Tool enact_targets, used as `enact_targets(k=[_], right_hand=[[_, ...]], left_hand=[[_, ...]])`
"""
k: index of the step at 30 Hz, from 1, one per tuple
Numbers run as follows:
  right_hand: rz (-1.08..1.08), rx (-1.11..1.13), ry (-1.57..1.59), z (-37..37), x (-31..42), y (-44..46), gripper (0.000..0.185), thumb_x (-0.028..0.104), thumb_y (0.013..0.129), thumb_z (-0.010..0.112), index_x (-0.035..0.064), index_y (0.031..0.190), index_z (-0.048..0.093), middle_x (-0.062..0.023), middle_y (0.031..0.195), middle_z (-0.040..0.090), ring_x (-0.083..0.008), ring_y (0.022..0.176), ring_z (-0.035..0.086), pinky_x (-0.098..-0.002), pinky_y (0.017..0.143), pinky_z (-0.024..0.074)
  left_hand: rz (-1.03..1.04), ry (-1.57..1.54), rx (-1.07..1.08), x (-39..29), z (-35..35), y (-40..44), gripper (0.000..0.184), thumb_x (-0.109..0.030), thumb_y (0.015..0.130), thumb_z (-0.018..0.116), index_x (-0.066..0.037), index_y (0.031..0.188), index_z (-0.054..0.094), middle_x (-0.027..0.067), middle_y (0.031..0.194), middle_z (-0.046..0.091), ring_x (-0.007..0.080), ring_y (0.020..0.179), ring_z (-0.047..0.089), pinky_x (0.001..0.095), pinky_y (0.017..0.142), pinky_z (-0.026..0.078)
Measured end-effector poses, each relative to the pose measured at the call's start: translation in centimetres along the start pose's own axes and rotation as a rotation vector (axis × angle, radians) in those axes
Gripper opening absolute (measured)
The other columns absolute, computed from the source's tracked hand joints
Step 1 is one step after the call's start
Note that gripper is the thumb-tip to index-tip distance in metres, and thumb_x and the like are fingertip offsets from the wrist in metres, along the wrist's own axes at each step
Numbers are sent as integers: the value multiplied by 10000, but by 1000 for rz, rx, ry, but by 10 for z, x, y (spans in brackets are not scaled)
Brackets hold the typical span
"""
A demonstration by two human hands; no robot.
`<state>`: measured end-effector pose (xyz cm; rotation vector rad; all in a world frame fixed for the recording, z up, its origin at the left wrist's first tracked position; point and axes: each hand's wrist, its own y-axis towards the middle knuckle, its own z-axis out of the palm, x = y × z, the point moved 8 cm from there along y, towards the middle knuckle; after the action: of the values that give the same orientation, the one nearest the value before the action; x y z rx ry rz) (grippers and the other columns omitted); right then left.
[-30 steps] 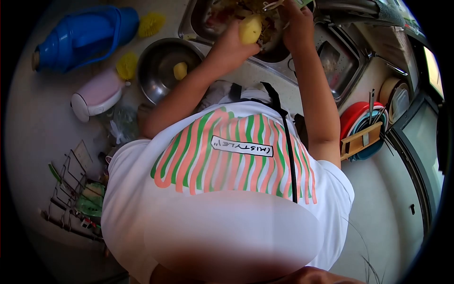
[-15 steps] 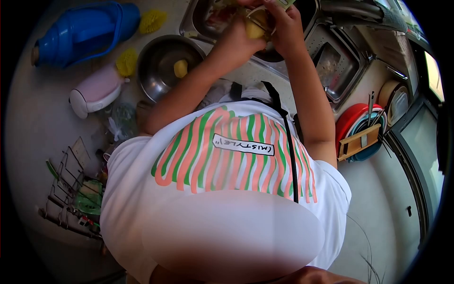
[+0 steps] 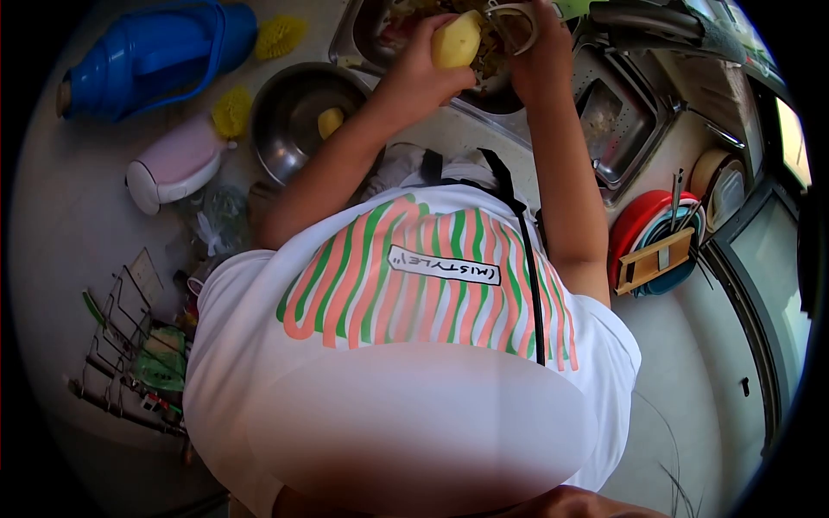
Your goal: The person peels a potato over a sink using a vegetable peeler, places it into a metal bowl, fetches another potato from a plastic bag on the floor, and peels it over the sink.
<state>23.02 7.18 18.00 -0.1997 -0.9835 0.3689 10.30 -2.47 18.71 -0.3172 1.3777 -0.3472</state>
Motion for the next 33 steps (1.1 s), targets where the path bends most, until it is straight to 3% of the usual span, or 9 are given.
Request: enact_targets(k=[4, 6, 8, 12, 13, 16, 17, 26, 33], right_hand=[[99, 227, -77, 31, -15, -19, 342, 288, 1062, 598, -44, 1124, 649, -203, 1090, 746, -256, 971, 730, -364, 867, 595], [109, 176, -35, 25, -12, -14, 340, 279, 1060, 598, -52, 1113, 658, -190, 1048, 757, -258, 971, 732, -366, 871, 596], [102, 37, 108, 13, -11, -4, 332, 264, 1061, 589, -55, 1123, 660, -174, 1008, 764, -268, 954, 740, -377, 878, 605], [167, -81, 373, -44, -38, 33, 411, 349, 1066, 589, -47, 1128, 676, -231, 1211, 705, -338, 1192, 667, -399, 1029, 563], [94, -96, 362, -46, -34, 32, 407, 354, 1067, 599, -19, 1208, 680, -171, 1208, 721, -272, 1140, 683, -352, 997, 547], [-161, -196, -585, -43, 6, 10, 400, 352, 1057, 625, 7, 1248, 689, -100, 1231, 725, -185, 1104, 662, -309, 954, 509], [-132, -103, -681, -46, 5, 12, 408, 349, 1050, 640, 5, 1263, 687, -53, 1248, 722, -129, 1059, 634, -293, 910, 483], [-21, 61, 80, 13, -4, -8, 355, 317, 1076, 571, 5, 1207, 679, -143, 1267, 716, -222, 1168, 664, -365, 1020, 503], [-251, -70, -96, 10, 8, 0, 434, 366, 1092, 519, -28, 1196, 668, -160, 1217, 727, -235, 1137, 679, -380, 1018, 506]], left_hand=[[-62, -116, 42, -5, 9, 1, 628, -37, 867, 671, -86, 1444, 429, -3, 826, 559, 77, 602, 489, 253, 510, 361], [-74, -187, 56, 6, 7, 2, 613, -32, 866, 657, -86, 1435, 435, -12, 781, 542, 73, 580, 474, 250, 498, 338], [-32, -137, 74, 3, 5, 1, 605, -14, 885, 645, -79, 1446, 429, 12, 886, 580, 67, 635, 486, 238, 530, 361], [58, -126, 156, -17, 15, -15, 613, -21, 913, 658, -65, 1478, 424, 31, 1040, 603, 67, 756, 512, 240, 610, 415], [82, -158, 168, -17, 16, -16, 613, -27, 913, 666, -65, 1477, 429, 29, 1038, 603, 69, 772, 524, 245, 624, 432], [160, -151, 171, -17, 13, -13, 607, -41, 910, 689, -69, 1464, 443, 35, 1060, 617, 86, 824, 574, 258, 675, 478], [185, -132, 166, -18, 11, -12, 605, -45, 908, 697, -71, 1458, 447, 39, 1072, 623, 93, 843, 593, 262, 693, 493], [4, -101, 50, -1, 1, -3, 584, -50, 876, 731, -34, 1395, 462, 66, 1030, 653, 131, 782, 620, 269, 672, 506], [37, -8, -70, 5, -6, -3, 708, -57, 815, 740, -5, 1433, 398, 83, 1001, 630, 140, 733, 617, 284, 636, 510]])
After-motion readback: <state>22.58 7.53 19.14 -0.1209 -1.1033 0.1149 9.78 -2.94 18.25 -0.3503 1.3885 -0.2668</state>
